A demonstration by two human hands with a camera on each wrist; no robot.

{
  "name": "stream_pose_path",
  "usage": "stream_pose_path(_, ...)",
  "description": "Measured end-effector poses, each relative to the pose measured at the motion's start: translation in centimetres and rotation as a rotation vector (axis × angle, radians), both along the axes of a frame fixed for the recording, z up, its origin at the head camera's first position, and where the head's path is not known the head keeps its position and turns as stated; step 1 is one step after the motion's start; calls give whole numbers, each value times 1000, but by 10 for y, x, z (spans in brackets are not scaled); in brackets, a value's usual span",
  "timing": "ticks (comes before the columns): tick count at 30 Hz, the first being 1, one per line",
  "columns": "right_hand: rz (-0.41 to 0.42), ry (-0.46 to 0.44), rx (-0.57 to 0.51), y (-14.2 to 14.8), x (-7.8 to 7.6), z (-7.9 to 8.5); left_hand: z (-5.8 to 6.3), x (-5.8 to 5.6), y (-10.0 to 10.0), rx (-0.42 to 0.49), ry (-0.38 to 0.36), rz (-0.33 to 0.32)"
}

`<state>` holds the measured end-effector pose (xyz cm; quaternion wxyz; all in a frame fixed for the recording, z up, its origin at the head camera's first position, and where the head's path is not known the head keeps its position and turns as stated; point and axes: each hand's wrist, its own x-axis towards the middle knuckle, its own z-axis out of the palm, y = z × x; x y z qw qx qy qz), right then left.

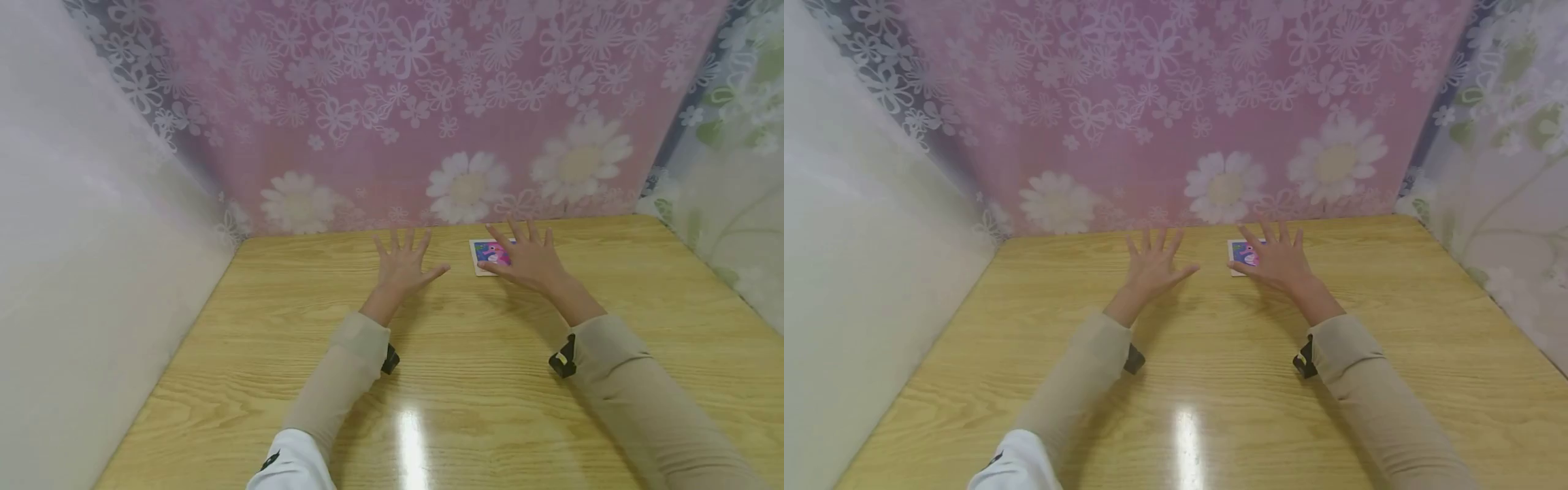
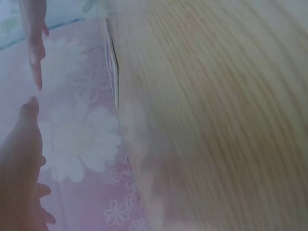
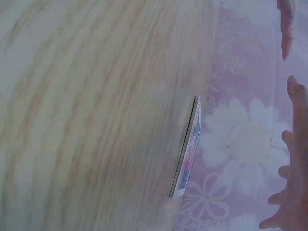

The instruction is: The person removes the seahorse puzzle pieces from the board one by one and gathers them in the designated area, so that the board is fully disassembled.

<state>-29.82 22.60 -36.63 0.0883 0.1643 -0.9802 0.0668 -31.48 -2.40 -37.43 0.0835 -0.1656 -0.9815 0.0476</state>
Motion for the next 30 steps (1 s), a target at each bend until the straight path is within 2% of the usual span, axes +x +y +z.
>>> stream_pose_path(13, -2, -1, -41, 12, -5, -5, -7, -8, 30, 49, -33, -39)
stream_pose_path(20, -15, -6, -82, 19, -10, -12, -14, -16, 51, 66, -41, -31)
stream_pose_path(24, -20, -31, -104, 21, -14, -16, -20, -20, 62, 67, -46, -25)
stream_pose_path(30, -45, -84, -128, 26, -21, -22, -27, -25, 74, 118, -63, -12)
